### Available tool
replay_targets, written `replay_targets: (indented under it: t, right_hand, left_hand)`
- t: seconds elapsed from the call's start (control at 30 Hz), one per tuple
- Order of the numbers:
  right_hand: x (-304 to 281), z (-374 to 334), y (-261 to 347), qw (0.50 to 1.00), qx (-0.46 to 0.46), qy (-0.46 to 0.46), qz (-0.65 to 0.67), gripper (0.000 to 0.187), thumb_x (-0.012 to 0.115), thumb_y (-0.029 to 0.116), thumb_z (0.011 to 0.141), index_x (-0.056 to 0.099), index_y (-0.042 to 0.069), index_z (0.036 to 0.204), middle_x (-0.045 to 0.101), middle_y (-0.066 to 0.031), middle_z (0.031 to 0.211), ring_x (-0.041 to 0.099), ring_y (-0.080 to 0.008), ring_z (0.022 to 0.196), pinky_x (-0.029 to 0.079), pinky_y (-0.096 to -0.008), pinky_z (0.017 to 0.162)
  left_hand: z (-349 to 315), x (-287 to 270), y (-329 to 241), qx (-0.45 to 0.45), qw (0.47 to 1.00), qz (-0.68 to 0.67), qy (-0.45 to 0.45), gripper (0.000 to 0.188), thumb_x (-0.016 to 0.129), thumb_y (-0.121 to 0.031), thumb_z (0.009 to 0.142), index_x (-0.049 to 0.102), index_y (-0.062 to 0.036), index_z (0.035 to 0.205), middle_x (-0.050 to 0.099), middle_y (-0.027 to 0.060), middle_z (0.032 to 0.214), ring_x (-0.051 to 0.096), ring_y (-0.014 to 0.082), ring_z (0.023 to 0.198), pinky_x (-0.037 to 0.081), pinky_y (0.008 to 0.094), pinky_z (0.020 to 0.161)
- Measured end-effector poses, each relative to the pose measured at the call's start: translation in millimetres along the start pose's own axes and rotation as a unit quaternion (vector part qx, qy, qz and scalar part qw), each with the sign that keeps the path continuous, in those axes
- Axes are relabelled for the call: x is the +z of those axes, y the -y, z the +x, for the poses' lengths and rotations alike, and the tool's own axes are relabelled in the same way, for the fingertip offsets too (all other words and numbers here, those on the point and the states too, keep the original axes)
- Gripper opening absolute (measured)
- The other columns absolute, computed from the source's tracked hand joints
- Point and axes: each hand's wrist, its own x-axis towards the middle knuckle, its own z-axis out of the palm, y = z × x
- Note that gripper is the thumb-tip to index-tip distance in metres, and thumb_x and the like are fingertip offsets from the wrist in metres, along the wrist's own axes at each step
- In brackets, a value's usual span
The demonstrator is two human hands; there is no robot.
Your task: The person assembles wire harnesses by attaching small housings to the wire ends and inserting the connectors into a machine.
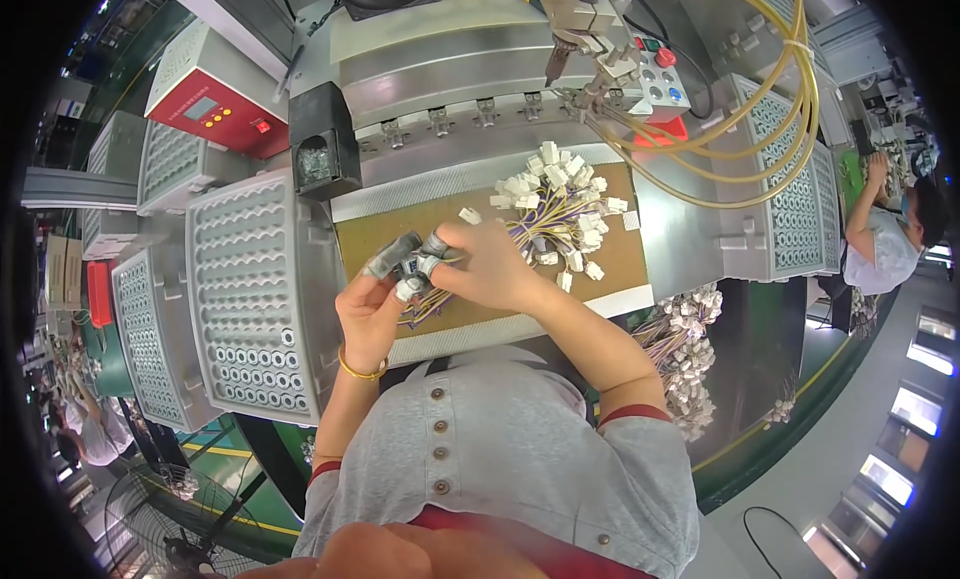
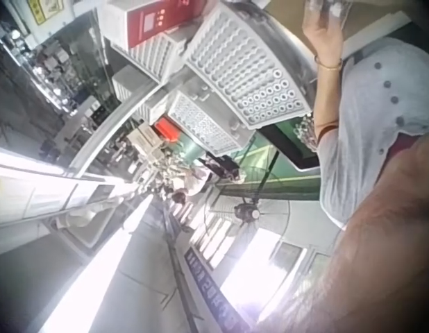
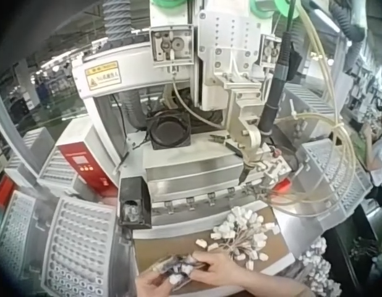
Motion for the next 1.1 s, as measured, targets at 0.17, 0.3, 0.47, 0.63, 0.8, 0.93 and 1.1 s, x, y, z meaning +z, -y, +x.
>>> replay_targets:
  t: [0.17,0.3,0.47,0.63,0.8,0.93,1.1]
  right_hand:
    - [-2.5,-0.8,1.1,0.996,-0.04,0.056,-0.064,0.009,0.059,0.005,0.067,0.052,0.0,0.069,0.045,-0.0029,0.052,0.039,-0.0066,0.047,0.032,-0.022,0.042]
    - [9.1,-4.3,-9.2,0.995,0.072,0.021,0.065,0.013,0.057,0.005,0.069,0.054,0.0,0.081,0.049,-0.0009,0.057,0.042,-0.0057,0.05,0.035,-0.0209,0.045]
    - [-6.5,-3.1,-10.1,0.997,0.045,0.052,-0.032,0.016,0.054,0.004,0.071,0.055,0.001,0.086,0.052,0.0014,0.06,0.045,-0.0028,0.054,0.037,-0.0202,0.047]
    - [-28.1,-0.8,-34.6,0.986,0.127,-0.101,0.041,0.011,0.052,0.004,0.071,0.057,0.002,0.081,0.053,0.0004,0.061,0.047,-0.0026,0.053,0.034,-0.0182,0.045]
    - [-87.5,10.6,-58.3,0.867,0.064,-0.431,0.244,0.007,0.049,0.002,0.074,0.055,0.003,0.079,0.054,-0.0019,0.067,0.045,-0.0071,0.048,0.032,-0.0193,0.04]
    - [-97.9,15.4,-89.9,0.834,0.032,-0.443,0.328,0.011,0.044,0.0,0.077,0.052,0.001,0.086,0.055,-0.0054,0.069,0.048,-0.0129,0.046,0.034,-0.022,0.037]
    - [-101.0,16.6,-83.8,0.864,0.031,-0.435,0.251,0.014,0.043,-0.001,0.077,0.05,-0.001,0.089,0.056,-0.009,0.071,0.053,-0.0181,0.048,0.04,-0.0263,0.037]
  left_hand:
    - [6.2,2.6,-7.7,-0.041,0.999,0.01,-0.003,0.022,0.056,0.0,0.078,0.057,0.0054,0.099,0.057,0.0102,0.099,0.054,0.0139,0.087,0.046,0.0248,0.072]
    - [10.7,0.7,7.2,-0.135,0.979,-0.143,-0.049,0.018,0.054,-0.006,0.081,0.057,0.0018,0.097,0.059,0.0047,0.087,0.053,0.0084,0.068,0.041,0.0203,0.054]
    - [18.5,7.7,3.5,-0.136,0.964,-0.228,-0.006,0.023,0.053,-0.006,0.081,0.053,0.0016,0.103,0.058,0.0051,0.089,0.053,0.0098,0.072,0.044,0.0228,0.057]
    - [29.6,41.6,24.8,-0.049,0.994,-0.062,-0.072,0.019,0.055,-0.005,0.077,0.056,-0.0008,0.096,0.059,0.0052,0.082,0.056,0.0166,0.07,0.044,0.0285,0.059]
    - [27.5,1.9,72.8,0.112,0.878,0.457,0.085,0.009,0.058,-0.003,0.066,0.059,-0.0005,0.075,0.052,0.0103,0.064,0.05,0.026,0.06,0.042,0.0331,0.057]
    - [38.7,18.1,51.8,0.233,0.856,0.456,0.065,0.002,0.059,0.0,0.067,0.06,0.0013,0.069,0.053,0.0092,0.058,0.051,0.0206,0.052,0.044,0.0307,0.054]
    - [28.5,-8.8,39.4,-0.064,0.967,0.239,0.061,0.007,0.061,-0.003,0.073,0.062,0.0016,0.079,0.058,0.0002,0.066,0.048,0.0037,0.056,0.039,0.0221,0.048]
